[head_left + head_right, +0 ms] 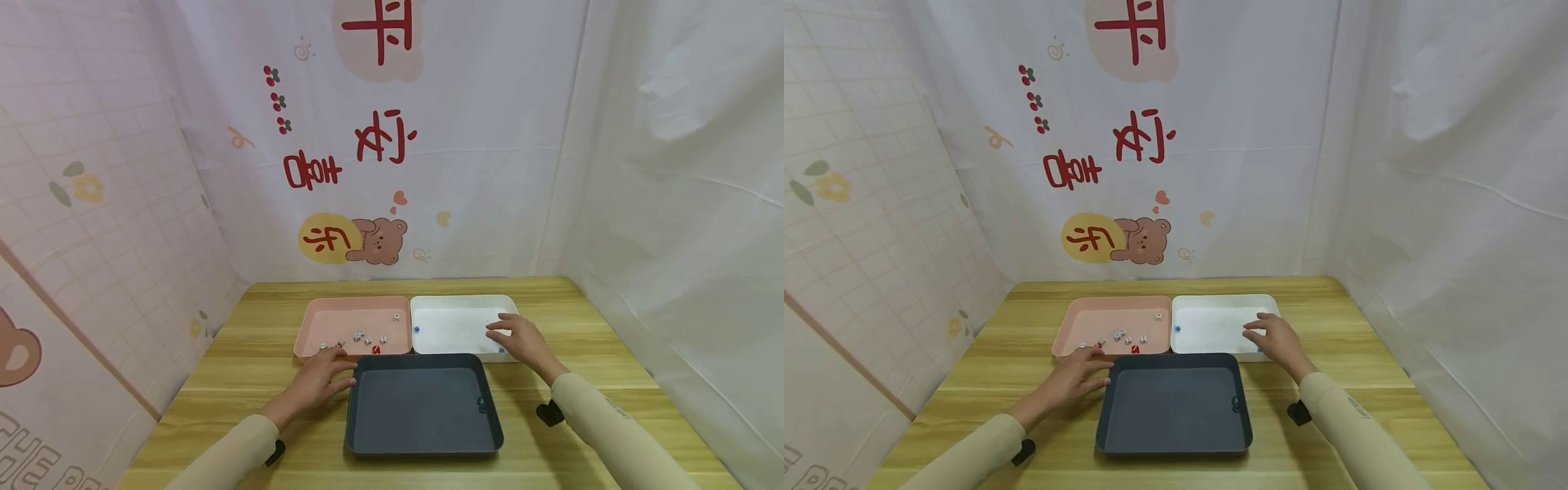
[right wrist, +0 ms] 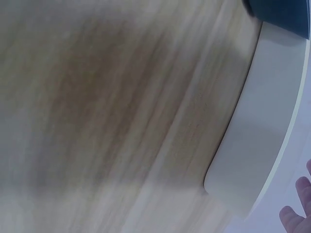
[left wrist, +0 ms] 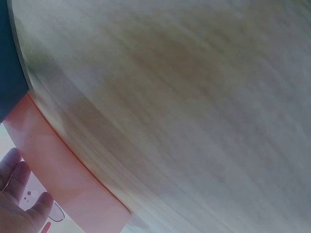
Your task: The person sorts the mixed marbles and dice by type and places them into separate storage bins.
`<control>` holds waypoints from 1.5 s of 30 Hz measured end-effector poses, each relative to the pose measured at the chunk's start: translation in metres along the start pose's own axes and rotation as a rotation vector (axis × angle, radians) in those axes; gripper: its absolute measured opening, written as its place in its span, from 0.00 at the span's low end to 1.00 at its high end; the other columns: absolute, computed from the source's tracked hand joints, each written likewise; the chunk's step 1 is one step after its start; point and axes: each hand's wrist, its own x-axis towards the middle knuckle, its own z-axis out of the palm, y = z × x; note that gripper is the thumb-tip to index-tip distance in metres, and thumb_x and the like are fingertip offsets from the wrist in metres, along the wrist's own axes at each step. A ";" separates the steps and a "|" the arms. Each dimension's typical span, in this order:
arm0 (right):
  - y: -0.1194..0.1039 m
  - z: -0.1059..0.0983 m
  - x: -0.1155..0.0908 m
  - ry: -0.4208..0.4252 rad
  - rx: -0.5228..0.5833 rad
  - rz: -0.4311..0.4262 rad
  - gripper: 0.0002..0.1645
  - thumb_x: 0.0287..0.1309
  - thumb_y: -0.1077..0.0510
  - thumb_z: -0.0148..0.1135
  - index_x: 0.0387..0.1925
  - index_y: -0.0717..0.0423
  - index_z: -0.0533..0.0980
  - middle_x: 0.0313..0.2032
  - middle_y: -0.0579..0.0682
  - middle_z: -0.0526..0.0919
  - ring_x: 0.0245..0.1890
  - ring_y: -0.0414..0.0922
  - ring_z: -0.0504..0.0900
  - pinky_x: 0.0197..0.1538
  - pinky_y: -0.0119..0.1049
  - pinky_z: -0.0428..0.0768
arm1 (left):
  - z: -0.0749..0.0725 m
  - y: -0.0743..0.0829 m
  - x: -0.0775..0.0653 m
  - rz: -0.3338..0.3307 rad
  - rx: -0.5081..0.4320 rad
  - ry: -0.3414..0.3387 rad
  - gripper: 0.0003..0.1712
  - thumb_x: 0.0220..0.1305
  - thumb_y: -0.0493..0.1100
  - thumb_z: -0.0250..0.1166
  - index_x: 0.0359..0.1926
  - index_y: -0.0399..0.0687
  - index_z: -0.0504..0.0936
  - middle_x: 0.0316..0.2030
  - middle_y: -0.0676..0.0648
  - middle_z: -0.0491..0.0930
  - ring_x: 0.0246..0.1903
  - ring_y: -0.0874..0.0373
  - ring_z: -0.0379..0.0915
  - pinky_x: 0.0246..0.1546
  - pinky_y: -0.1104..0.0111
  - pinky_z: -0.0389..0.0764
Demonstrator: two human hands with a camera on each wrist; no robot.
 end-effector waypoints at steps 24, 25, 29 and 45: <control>-0.024 0.016 -0.027 -0.116 0.143 -0.100 0.16 0.49 0.42 0.63 0.36 0.44 0.84 0.55 0.57 0.71 0.55 0.57 0.68 0.49 0.50 0.70 | 0.001 -0.001 0.001 -0.005 -0.003 -0.005 0.21 0.57 0.54 0.62 0.49 0.50 0.81 0.49 0.45 0.71 0.48 0.52 0.65 0.48 0.55 0.67; -0.025 0.017 -0.028 -0.125 0.150 -0.100 0.16 0.49 0.41 0.63 0.35 0.44 0.84 0.55 0.56 0.71 0.55 0.57 0.68 0.49 0.50 0.70 | 0.001 -0.001 0.001 -0.006 -0.004 -0.006 0.21 0.57 0.54 0.62 0.49 0.50 0.81 0.49 0.45 0.71 0.48 0.52 0.65 0.49 0.55 0.67; -0.031 0.016 -0.034 -0.164 0.168 -0.104 0.17 0.49 0.41 0.63 0.37 0.45 0.84 0.57 0.57 0.69 0.56 0.57 0.66 0.50 0.50 0.69 | 0.002 -0.001 0.000 -0.014 -0.002 -0.017 0.22 0.57 0.55 0.62 0.49 0.50 0.80 0.49 0.45 0.71 0.48 0.53 0.65 0.49 0.55 0.67; -0.037 0.022 -0.051 -0.204 -0.017 -0.264 0.11 0.44 0.46 0.69 0.31 0.43 0.84 0.55 0.60 0.71 0.58 0.63 0.62 0.55 0.62 0.56 | 0.001 -0.002 0.000 -0.007 -0.004 -0.026 0.24 0.56 0.56 0.62 0.50 0.49 0.80 0.50 0.44 0.70 0.50 0.51 0.64 0.50 0.54 0.66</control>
